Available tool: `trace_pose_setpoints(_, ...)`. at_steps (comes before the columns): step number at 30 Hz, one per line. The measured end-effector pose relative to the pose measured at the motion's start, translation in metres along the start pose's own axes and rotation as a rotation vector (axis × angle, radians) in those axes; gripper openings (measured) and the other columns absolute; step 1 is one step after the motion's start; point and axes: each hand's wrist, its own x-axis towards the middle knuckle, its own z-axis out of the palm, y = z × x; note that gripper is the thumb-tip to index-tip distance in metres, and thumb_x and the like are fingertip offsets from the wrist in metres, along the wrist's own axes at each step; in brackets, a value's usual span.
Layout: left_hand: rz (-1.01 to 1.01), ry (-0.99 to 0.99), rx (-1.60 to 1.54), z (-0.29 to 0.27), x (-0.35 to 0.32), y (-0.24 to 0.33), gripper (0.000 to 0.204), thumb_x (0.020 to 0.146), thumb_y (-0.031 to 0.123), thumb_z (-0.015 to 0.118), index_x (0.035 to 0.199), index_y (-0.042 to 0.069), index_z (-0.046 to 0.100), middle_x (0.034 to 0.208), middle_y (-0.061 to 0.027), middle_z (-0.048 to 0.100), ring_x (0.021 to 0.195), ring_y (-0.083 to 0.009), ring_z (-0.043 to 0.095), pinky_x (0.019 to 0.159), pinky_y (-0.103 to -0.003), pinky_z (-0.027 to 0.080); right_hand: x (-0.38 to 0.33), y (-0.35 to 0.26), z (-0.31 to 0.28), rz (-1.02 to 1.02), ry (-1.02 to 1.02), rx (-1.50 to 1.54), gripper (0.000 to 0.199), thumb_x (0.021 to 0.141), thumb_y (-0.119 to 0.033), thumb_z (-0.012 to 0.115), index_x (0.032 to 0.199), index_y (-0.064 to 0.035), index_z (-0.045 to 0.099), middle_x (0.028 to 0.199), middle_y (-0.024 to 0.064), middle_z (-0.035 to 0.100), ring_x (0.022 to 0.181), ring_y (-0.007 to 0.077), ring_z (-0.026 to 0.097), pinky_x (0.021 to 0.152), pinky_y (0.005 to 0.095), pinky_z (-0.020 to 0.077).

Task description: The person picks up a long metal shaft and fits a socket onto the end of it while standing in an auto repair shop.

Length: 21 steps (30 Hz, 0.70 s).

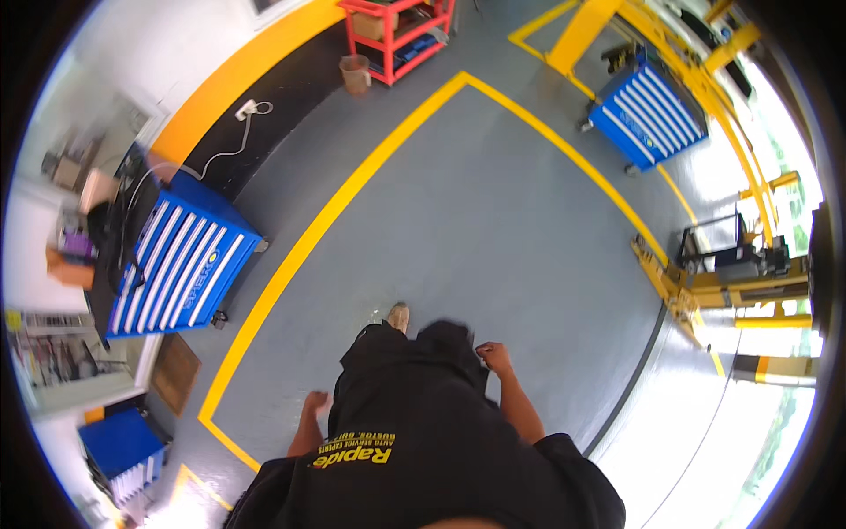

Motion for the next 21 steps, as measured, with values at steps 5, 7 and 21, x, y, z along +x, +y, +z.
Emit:
trace_pose_setpoints(5,0.336,0.232,0.187,-0.088,0.13,0.254,0.042,0.096,0.038,0.05,0.086,0.003,0.071,0.085,-0.019,0.072,0.079,-0.0347,0.069,0.075,-0.049,0.052,0.028,0.015,-0.021,0.427,-0.004,0.031,0.039,0.087,-0.028,0.069,0.121,-0.0085,0.072,0.107,0.0202,0.074,0.1,0.0328,0.072,0.088,0.044,0.0556)
trace_pose_setpoints(7,0.412,0.259,0.28,-0.128,0.196,0.361,0.037,0.097,0.031,0.053,0.097,0.0,0.072,0.085,-0.0152,0.073,0.079,-0.0256,0.07,0.075,-0.039,0.055,0.038,0.019,-0.027,0.461,0.022,0.066,0.044,0.088,-0.026,0.066,0.128,-0.0082,0.068,0.115,0.0226,0.072,0.11,0.0352,0.069,0.095,0.0478,0.0539)
trace_pose_setpoints(21,0.491,0.151,0.032,-0.152,0.352,0.905,0.037,0.103,0.032,0.054,0.12,0.003,0.07,0.103,-0.0129,0.075,0.092,-0.0246,0.072,0.089,-0.037,0.055,0.679,-0.285,-0.417,-0.032,0.29,0.147,0.023,0.093,-0.023,0.064,0.096,-0.006,0.079,0.072,0.0033,0.069,0.066,0.0128,0.063,0.063,0.032,0.0493)
